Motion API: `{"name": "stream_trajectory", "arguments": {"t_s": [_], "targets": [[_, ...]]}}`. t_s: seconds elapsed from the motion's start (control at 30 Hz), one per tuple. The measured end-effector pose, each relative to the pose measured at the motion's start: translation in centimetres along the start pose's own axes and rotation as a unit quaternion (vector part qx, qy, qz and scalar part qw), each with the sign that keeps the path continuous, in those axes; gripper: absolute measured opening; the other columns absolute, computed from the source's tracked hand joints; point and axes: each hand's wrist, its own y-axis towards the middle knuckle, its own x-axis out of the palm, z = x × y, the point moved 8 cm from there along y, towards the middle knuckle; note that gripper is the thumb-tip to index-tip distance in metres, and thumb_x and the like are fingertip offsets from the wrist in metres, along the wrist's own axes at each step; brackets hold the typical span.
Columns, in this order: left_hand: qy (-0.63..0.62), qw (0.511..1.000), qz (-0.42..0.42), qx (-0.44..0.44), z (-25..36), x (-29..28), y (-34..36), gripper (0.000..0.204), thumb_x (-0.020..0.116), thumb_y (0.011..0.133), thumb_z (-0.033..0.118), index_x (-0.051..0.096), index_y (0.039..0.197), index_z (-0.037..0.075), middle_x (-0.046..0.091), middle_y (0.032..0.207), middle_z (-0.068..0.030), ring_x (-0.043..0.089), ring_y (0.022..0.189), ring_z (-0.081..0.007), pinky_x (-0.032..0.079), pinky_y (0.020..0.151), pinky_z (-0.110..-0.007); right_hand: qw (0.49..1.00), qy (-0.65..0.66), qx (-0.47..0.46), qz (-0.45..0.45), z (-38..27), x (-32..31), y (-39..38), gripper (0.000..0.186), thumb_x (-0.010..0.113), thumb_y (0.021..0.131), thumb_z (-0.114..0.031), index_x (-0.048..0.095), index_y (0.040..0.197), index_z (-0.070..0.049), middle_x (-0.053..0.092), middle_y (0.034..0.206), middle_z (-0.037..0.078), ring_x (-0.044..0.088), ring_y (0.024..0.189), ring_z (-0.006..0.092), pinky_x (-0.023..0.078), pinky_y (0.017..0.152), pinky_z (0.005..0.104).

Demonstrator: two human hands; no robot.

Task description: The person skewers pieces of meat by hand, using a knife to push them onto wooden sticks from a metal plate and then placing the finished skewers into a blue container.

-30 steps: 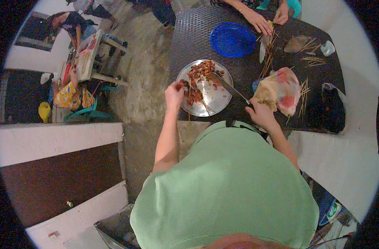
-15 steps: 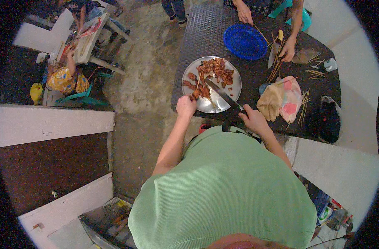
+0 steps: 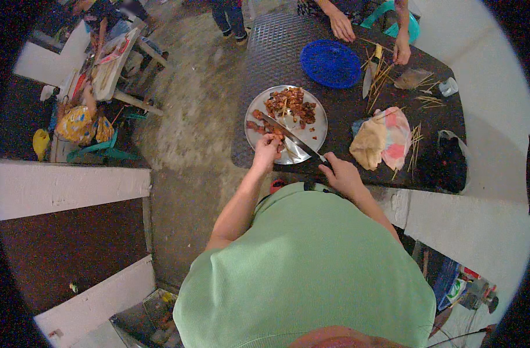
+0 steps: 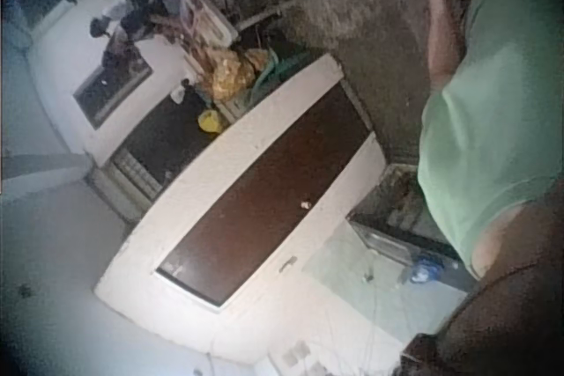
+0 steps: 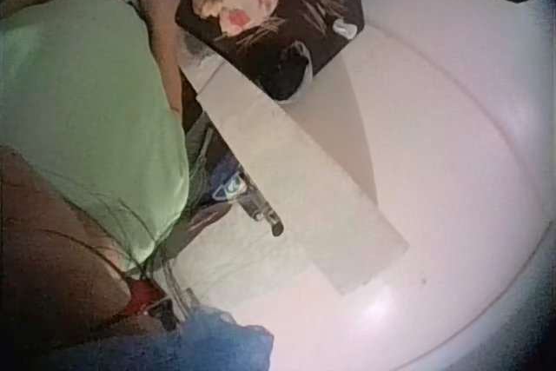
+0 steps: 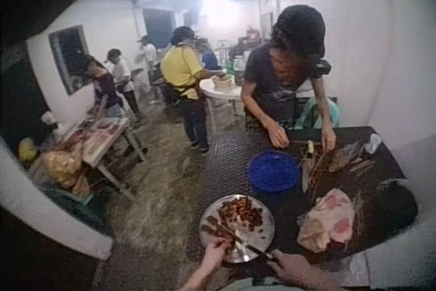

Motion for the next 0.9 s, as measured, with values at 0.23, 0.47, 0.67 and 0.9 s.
{"name": "stream_trajectory", "arguments": {"t_s": [0.23,0.47,0.67,0.9], "targets": [[-0.122,0.989,-0.051,-0.072,-0.7,2.5,0.2,0.008,0.048,0.094,0.009,0.054,0.099,0.006,0.056,0.081,-0.0031,0.048,0.061,-0.0082,0.031,0.039,-0.019,1.0,0.002,-0.001,0.011,1.0,0.5,-0.6,0.029,0.051,0.092,-0.035,0.045,0.104,-0.01,0.064,0.079,0.021,0.063,0.076,0.0417,0.048,0.064,0.053],[-0.104,0.989,-0.063,-0.082,-0.9,3.1,-0.1,0.009,0.049,0.091,0.003,0.057,0.097,0.001,0.058,0.076,-0.0049,0.044,0.053,-0.0075,0.031,0.041,-0.021,0.999,0.007,0.035,0.017,2.7,0.7,-0.4,0.026,0.051,0.093,-0.032,0.046,0.109,-0.011,0.063,0.081,0.022,0.061,0.079,0.0423,0.047,0.065,0.0517],[-0.03,0.995,-0.072,-0.061,-0.8,3.1,-0.3,0.017,0.05,0.092,0.005,0.058,0.107,0.001,0.058,0.075,-0.0035,0.044,0.052,-0.0067,0.03,0.043,-0.02,0.999,0.006,0.039,0.034,3.9,0.9,0.3,0.026,0.05,0.093,-0.032,0.047,0.105,-0.01,0.065,0.083,0.021,0.063,0.079,0.0416,0.049,0.065,0.0524],[0.239,0.969,-0.05,0.03,0.8,2.6,-2.4,0.032,0.053,0.087,0.007,0.06,0.118,0.002,0.064,0.082,-0.0075,0.057,0.065,-0.015,0.045,0.057,-0.028,0.999,0.006,0.032,0.029,5.9,0.0,1.4,0.026,0.049,0.093,-0.034,0.048,0.107,-0.011,0.065,0.085,0.021,0.063,0.08,0.0421,0.049,0.067,0.0527]]}}
